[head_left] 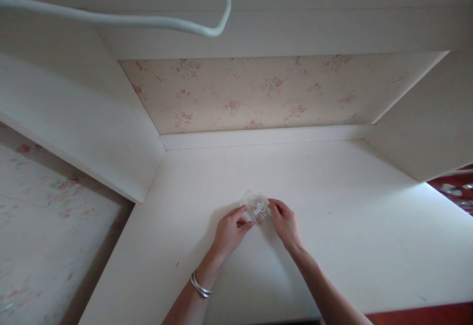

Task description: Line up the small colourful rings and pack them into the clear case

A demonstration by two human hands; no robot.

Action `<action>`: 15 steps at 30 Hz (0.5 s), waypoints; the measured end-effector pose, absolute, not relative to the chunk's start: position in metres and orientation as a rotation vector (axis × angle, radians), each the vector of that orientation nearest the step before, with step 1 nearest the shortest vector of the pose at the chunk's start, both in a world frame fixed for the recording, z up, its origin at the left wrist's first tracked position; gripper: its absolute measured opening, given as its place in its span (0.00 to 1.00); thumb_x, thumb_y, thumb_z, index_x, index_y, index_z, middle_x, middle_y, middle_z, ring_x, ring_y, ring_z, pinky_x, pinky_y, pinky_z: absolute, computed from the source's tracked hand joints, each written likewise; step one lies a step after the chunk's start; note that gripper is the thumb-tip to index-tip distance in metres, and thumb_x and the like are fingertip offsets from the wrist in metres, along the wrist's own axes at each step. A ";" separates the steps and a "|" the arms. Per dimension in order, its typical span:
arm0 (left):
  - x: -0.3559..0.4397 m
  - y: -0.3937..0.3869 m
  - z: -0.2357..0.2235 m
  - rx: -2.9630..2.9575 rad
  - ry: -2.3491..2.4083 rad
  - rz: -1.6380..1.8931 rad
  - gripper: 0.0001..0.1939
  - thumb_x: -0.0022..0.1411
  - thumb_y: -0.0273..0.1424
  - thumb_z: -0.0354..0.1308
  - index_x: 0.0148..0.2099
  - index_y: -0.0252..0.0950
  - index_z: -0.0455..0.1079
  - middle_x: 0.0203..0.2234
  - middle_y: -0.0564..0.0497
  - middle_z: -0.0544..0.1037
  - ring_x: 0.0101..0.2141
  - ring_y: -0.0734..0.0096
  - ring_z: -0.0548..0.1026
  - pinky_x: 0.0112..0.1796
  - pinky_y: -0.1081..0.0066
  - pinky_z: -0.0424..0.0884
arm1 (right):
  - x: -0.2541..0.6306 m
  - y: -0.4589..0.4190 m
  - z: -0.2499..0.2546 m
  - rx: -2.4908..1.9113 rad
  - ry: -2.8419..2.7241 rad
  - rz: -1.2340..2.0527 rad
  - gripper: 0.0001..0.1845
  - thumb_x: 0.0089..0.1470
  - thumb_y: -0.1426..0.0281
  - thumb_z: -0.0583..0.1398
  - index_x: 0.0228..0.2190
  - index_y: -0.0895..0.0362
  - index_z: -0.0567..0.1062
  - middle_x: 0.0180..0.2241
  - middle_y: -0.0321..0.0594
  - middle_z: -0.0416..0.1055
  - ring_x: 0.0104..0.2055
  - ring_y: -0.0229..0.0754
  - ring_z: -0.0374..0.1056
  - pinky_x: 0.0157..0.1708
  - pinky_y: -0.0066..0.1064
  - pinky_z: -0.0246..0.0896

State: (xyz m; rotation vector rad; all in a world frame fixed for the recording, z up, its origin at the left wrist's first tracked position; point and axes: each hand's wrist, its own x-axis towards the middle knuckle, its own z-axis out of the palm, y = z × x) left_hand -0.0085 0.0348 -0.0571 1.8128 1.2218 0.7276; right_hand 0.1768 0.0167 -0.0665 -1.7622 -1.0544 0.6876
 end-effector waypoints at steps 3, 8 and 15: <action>-0.008 0.034 -0.057 1.791 1.213 0.721 0.26 0.55 0.37 0.59 0.57 0.39 0.65 0.43 0.49 0.77 0.32 0.71 0.77 0.38 0.71 0.74 | 0.177 0.015 -0.067 -1.758 -1.088 0.688 0.18 0.53 0.58 0.54 0.38 0.54 0.77 0.39 0.42 0.75 0.41 0.46 0.70 0.42 0.37 0.62; -0.006 0.033 -0.058 1.778 1.223 0.723 0.28 0.53 0.34 0.61 0.57 0.41 0.64 0.47 0.49 0.75 0.32 0.71 0.76 0.38 0.69 0.75 | 0.176 0.011 -0.069 -1.667 -1.087 0.760 0.19 0.52 0.56 0.56 0.38 0.55 0.77 0.39 0.43 0.75 0.40 0.46 0.70 0.43 0.38 0.63; -0.004 0.033 -0.060 1.867 1.218 0.759 0.23 0.57 0.34 0.58 0.55 0.42 0.67 0.51 0.50 0.72 0.33 0.71 0.77 0.41 0.69 0.74 | 0.173 0.007 -0.067 -1.605 -1.175 0.675 0.18 0.54 0.56 0.56 0.35 0.56 0.77 0.38 0.45 0.73 0.40 0.44 0.68 0.41 0.35 0.63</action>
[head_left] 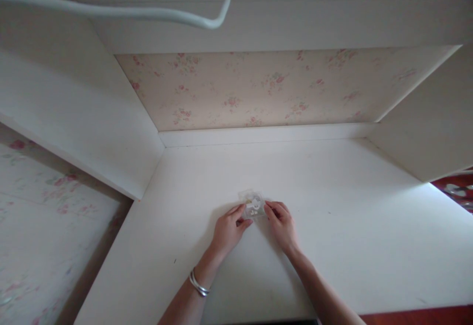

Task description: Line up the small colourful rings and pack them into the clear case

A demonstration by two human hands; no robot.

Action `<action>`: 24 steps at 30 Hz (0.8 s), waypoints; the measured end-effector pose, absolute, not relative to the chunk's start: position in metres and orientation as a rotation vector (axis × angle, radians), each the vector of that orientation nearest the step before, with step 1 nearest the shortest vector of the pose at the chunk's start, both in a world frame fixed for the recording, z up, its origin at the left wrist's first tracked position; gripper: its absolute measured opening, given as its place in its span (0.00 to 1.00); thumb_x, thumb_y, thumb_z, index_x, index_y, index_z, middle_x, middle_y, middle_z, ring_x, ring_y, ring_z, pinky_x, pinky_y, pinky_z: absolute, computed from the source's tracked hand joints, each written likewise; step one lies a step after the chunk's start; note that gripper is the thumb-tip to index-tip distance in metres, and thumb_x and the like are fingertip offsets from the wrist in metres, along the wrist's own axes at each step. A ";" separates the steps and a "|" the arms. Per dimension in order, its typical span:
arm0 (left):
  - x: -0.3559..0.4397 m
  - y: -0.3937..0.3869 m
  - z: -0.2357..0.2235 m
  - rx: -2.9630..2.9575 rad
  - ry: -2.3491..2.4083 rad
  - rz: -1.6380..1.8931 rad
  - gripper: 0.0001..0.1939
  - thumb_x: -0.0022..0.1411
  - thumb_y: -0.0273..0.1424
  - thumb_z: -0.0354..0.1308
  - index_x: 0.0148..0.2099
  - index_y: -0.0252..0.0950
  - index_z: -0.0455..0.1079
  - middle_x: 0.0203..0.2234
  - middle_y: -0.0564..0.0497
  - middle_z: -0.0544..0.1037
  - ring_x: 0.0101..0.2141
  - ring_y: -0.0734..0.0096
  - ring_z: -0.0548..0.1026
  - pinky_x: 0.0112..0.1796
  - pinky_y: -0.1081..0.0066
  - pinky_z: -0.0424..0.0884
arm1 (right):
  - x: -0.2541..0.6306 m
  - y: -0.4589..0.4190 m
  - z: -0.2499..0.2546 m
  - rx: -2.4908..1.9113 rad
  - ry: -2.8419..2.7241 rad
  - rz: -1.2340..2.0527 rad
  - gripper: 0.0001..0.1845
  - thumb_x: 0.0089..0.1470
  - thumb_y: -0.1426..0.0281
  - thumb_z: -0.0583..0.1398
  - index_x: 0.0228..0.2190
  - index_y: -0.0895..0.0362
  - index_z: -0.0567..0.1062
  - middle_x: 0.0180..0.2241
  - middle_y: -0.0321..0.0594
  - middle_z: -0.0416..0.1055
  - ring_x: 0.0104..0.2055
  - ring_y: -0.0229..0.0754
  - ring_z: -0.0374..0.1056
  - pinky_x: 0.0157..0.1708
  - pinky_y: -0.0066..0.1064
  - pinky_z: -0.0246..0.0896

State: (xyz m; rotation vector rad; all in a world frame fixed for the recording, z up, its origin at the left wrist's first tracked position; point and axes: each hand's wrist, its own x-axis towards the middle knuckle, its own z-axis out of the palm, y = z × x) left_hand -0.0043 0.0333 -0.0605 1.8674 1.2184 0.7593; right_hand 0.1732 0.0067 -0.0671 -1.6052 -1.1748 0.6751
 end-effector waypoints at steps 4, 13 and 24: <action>-0.004 0.034 -0.061 1.898 1.248 0.774 0.21 0.58 0.34 0.57 0.55 0.42 0.68 0.51 0.50 0.72 0.41 0.66 0.76 0.48 0.65 0.70 | 0.171 0.006 -0.066 -1.631 -1.196 0.655 0.21 0.54 0.54 0.55 0.36 0.56 0.77 0.38 0.45 0.73 0.39 0.44 0.68 0.40 0.34 0.63; -0.005 0.035 -0.066 1.924 1.254 0.759 0.21 0.58 0.35 0.57 0.55 0.43 0.67 0.50 0.52 0.72 0.46 0.64 0.74 0.51 0.64 0.68 | 0.171 0.004 -0.067 -1.678 -1.223 0.655 0.24 0.54 0.51 0.53 0.37 0.56 0.78 0.39 0.46 0.74 0.37 0.44 0.69 0.36 0.32 0.64; -0.005 0.034 -0.066 1.961 1.295 0.746 0.22 0.59 0.35 0.57 0.56 0.42 0.66 0.46 0.50 0.76 0.39 0.66 0.77 0.44 0.68 0.71 | 0.171 0.005 -0.069 -1.742 -1.155 0.745 0.21 0.53 0.56 0.54 0.38 0.55 0.77 0.31 0.42 0.76 0.24 0.40 0.69 0.30 0.32 0.65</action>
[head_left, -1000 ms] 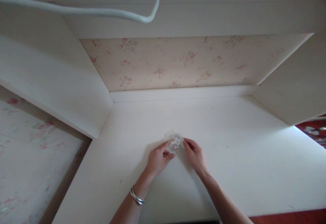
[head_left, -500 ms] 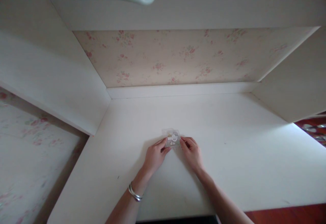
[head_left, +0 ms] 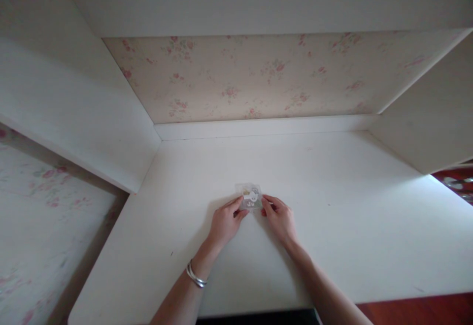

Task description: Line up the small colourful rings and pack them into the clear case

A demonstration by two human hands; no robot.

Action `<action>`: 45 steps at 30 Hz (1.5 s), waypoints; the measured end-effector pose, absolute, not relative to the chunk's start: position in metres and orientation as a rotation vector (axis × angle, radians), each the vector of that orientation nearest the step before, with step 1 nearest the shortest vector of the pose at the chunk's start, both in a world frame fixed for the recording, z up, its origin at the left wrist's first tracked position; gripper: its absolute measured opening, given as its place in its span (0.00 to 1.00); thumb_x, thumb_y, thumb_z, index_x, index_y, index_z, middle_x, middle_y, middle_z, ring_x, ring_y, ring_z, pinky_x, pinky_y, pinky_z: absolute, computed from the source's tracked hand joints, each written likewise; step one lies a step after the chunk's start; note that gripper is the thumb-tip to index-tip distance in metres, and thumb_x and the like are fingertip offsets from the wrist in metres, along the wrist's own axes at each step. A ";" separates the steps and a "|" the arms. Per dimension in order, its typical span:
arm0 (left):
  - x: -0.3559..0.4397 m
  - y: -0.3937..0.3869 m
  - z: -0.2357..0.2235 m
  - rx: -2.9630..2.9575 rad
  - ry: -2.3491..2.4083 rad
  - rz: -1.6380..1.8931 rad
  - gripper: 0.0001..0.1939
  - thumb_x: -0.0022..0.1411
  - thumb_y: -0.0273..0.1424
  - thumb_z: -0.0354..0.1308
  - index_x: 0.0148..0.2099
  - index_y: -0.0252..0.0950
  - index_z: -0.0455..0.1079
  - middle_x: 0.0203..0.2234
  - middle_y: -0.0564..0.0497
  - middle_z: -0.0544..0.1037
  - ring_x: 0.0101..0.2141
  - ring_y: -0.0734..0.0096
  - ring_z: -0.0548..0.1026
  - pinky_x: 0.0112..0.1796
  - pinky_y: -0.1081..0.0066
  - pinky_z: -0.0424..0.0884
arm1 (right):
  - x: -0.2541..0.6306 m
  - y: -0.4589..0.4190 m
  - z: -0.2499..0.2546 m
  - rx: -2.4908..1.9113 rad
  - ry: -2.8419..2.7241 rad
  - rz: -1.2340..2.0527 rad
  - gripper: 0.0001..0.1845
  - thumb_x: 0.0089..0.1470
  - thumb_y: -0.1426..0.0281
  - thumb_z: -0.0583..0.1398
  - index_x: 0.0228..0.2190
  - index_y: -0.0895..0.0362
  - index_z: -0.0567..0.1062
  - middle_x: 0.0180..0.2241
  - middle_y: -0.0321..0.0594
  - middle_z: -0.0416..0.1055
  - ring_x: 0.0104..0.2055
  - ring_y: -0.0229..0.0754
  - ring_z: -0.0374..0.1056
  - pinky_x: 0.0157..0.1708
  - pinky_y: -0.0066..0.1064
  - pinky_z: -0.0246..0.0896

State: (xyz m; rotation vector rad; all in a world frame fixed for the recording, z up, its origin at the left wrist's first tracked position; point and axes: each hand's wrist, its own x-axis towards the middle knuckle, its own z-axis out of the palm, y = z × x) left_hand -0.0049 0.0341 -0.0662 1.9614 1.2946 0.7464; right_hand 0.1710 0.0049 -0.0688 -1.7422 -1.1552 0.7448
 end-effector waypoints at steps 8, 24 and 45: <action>-0.006 0.033 -0.063 1.956 1.286 0.711 0.23 0.59 0.40 0.56 0.55 0.41 0.67 0.38 0.51 0.79 0.32 0.69 0.76 0.38 0.72 0.71 | 0.168 0.004 -0.065 -1.738 -1.181 0.688 0.23 0.52 0.54 0.54 0.35 0.57 0.78 0.27 0.41 0.76 0.23 0.39 0.68 0.28 0.30 0.62; -0.009 0.033 -0.066 1.730 1.230 0.840 0.21 0.60 0.41 0.54 0.50 0.34 0.70 0.41 0.47 0.78 0.38 0.68 0.77 0.41 0.72 0.72 | 0.170 -0.001 -0.070 -1.778 -1.309 0.585 0.23 0.53 0.55 0.52 0.38 0.56 0.77 0.36 0.42 0.76 0.28 0.40 0.69 0.32 0.30 0.64; -0.007 0.033 -0.062 1.773 1.282 0.774 0.26 0.58 0.32 0.54 0.60 0.39 0.62 0.38 0.50 0.79 0.34 0.70 0.76 0.40 0.73 0.71 | 0.169 -0.001 -0.067 -1.761 -1.367 0.646 0.26 0.52 0.55 0.53 0.47 0.55 0.74 0.27 0.39 0.75 0.27 0.39 0.68 0.32 0.29 0.64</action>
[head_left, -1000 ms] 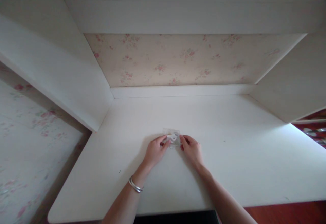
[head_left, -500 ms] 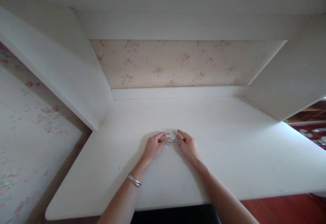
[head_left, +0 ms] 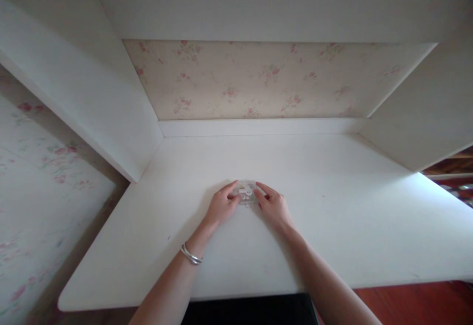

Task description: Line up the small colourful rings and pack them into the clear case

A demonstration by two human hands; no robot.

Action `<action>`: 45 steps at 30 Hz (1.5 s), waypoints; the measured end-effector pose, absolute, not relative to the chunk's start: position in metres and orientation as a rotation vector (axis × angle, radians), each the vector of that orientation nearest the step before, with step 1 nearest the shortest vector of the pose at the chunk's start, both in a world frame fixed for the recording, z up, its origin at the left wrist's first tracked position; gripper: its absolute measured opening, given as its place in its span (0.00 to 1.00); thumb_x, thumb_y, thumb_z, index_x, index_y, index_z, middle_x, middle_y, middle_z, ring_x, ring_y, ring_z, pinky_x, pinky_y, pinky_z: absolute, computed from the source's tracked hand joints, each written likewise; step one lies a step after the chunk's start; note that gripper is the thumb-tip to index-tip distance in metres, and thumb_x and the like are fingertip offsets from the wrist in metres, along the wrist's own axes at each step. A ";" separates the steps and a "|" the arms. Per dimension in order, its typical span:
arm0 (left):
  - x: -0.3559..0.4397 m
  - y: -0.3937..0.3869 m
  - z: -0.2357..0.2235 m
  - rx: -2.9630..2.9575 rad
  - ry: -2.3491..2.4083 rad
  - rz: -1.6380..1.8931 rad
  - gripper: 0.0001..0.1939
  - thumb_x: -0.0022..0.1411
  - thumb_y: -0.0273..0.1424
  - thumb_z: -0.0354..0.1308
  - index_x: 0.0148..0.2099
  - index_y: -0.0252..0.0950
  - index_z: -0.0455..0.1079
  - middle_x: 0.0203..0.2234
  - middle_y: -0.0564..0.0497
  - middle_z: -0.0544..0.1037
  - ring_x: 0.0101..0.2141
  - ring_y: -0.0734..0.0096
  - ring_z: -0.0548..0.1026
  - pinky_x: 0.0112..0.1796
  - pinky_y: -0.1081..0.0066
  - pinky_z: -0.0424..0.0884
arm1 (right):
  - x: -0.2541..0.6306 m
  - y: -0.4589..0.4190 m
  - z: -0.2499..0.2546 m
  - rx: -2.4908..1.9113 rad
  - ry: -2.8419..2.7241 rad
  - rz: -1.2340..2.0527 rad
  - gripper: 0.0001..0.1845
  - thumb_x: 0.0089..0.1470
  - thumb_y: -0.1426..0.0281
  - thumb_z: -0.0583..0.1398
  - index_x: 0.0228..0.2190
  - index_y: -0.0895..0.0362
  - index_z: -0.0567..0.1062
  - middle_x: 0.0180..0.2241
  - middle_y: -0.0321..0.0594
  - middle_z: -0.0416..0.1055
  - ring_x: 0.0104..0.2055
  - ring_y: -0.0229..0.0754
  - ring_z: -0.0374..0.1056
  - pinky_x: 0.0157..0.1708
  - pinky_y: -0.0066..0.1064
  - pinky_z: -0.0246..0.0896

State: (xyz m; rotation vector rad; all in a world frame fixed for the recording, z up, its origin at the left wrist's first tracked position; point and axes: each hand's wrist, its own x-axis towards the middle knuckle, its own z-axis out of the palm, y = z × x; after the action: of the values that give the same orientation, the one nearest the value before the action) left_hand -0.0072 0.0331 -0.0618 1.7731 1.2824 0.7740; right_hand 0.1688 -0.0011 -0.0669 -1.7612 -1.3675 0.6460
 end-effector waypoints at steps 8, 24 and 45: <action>-0.005 0.031 -0.059 1.755 1.328 0.780 0.24 0.58 0.35 0.54 0.58 0.40 0.64 0.42 0.50 0.78 0.39 0.68 0.76 0.42 0.72 0.71 | 0.169 -0.004 -0.065 -1.753 -1.416 0.666 0.24 0.53 0.57 0.52 0.47 0.54 0.75 0.26 0.37 0.75 0.26 0.38 0.67 0.31 0.28 0.63; -0.007 0.036 -0.065 1.715 1.275 0.854 0.18 0.60 0.34 0.52 0.52 0.39 0.70 0.49 0.50 0.74 0.42 0.66 0.75 0.45 0.67 0.71 | 0.170 0.001 -0.068 -1.716 -1.256 0.693 0.24 0.51 0.53 0.54 0.37 0.57 0.79 0.15 0.35 0.69 0.18 0.37 0.63 0.21 0.27 0.58; -0.006 0.035 -0.062 1.773 1.267 0.854 0.17 0.60 0.32 0.52 0.51 0.40 0.71 0.50 0.51 0.72 0.47 0.65 0.73 0.49 0.65 0.68 | 0.168 0.001 -0.073 -1.675 -1.376 0.658 0.23 0.53 0.57 0.53 0.45 0.54 0.76 0.39 0.41 0.76 0.39 0.45 0.72 0.40 0.34 0.67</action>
State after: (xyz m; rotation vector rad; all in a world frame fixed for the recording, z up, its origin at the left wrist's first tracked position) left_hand -0.0063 0.0351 -0.0619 1.7732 1.2670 0.8539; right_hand 0.1683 0.0008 -0.0727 -1.6746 -1.3758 0.6580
